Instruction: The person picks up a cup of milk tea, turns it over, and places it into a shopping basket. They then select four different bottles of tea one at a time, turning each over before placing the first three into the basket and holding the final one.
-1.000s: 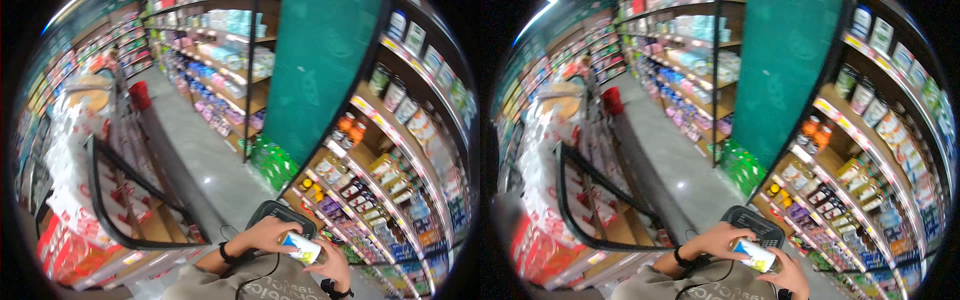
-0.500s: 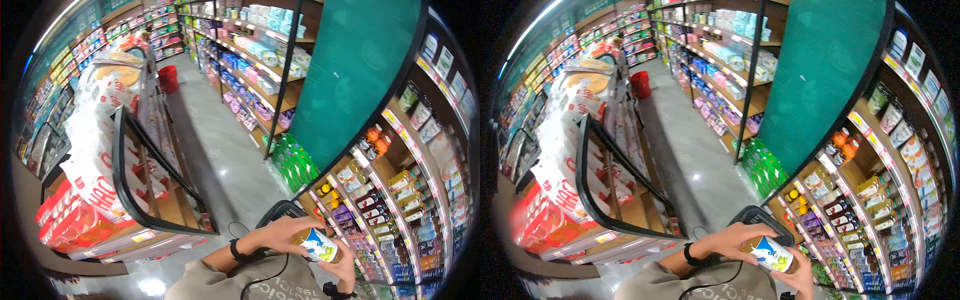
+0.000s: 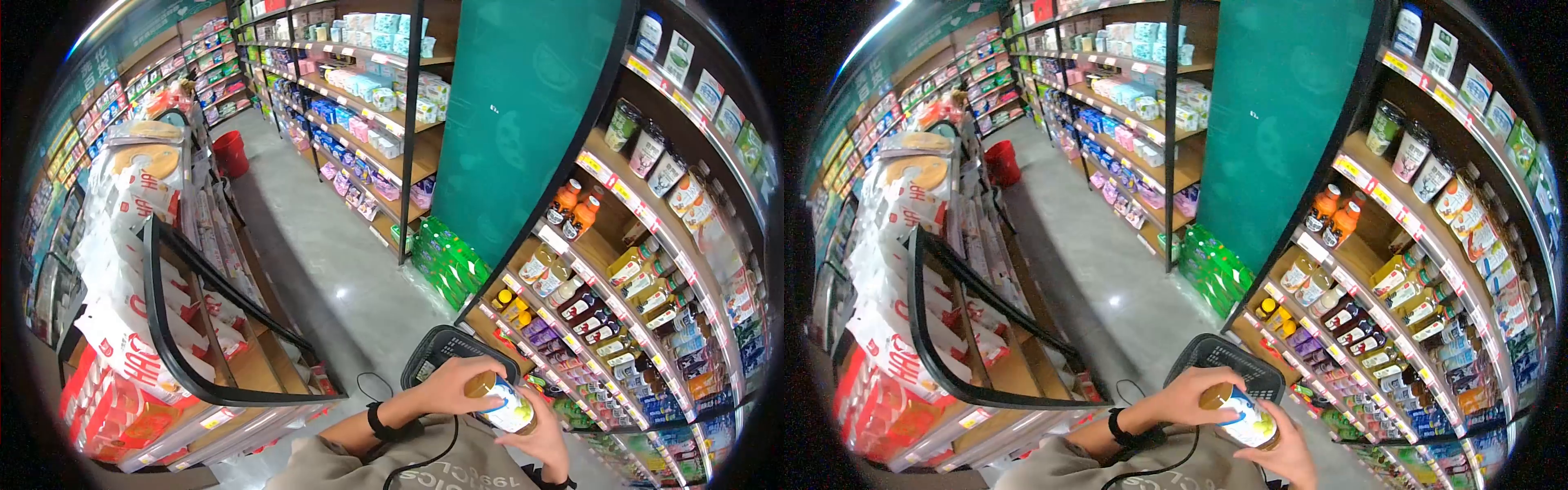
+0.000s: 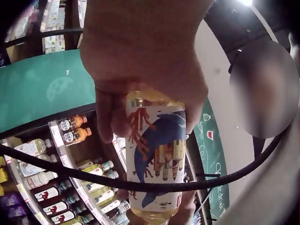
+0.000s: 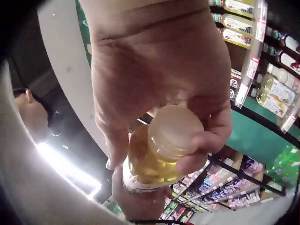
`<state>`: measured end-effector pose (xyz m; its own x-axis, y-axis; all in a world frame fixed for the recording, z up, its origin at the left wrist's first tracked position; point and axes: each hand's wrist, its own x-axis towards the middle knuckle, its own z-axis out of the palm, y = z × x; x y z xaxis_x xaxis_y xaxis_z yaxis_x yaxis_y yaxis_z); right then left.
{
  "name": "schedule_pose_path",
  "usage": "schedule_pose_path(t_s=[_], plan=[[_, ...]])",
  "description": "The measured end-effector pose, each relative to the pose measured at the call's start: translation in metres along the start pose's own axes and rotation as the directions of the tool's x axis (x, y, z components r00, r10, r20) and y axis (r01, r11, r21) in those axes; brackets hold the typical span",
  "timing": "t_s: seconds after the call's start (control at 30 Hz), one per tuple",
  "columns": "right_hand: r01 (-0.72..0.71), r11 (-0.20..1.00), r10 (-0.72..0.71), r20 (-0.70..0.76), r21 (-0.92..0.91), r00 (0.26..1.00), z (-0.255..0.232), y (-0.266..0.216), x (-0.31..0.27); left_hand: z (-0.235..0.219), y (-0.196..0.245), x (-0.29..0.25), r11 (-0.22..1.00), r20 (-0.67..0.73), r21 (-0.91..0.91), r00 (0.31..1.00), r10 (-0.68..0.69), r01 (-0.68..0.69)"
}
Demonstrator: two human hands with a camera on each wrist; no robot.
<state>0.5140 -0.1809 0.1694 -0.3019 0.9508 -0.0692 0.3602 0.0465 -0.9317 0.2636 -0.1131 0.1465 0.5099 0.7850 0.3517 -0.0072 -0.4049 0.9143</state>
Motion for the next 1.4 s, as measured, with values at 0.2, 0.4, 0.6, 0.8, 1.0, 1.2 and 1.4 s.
schedule_pose_path(t_s=[0.2, 0.4, 0.6, 0.8, 1.0, 1.2, 1.4], plan=[[0.07, 0.919, -0.127, -0.125, -0.388, 0.984, 0.002, 0.008, 0.005, 0.009, -0.004, 0.014, 0.99, 0.03, -0.024, 0.99, -0.136, 0.137], [0.049, 0.997, -0.056, -0.108, -0.062, 0.993, -0.01, 0.013, 0.01, 0.006, -0.008, 0.02, 0.991, 0.099, -0.031, 0.987, -0.125, 0.129], [0.0, 0.998, -0.005, 0.079, 0.056, 0.997, -0.032, 0.022, 0.011, 0.004, 0.008, 0.032, 0.988, 0.15, -0.003, 0.977, 0.152, -0.153], [-0.015, 0.977, -0.019, 0.159, 0.211, 0.987, -0.04, 0.018, 0.012, 0.006, 0.018, 0.033, 0.987, 0.191, -0.03, 0.969, 0.16, -0.157], [-0.08, 0.985, 0.06, 0.134, 0.15, 0.989, -0.034, 0.013, 0.01, 0.009, 0.01, 0.025, 0.991, 0.112, 0.022, 0.986, 0.128, -0.131], [0.028, 0.992, -0.026, 0.017, -0.12, 1.0, -0.024, 0.009, 0.011, 0.013, 0.006, 0.025, 0.995, 0.051, 0.013, 0.994, 0.093, -0.094], [0.036, 0.991, -0.045, -0.061, -0.132, 0.997, -0.024, 0.009, 0.011, 0.016, 0.003, 0.031, 0.997, 0.053, -0.041, 0.996, -0.07, 0.072]])
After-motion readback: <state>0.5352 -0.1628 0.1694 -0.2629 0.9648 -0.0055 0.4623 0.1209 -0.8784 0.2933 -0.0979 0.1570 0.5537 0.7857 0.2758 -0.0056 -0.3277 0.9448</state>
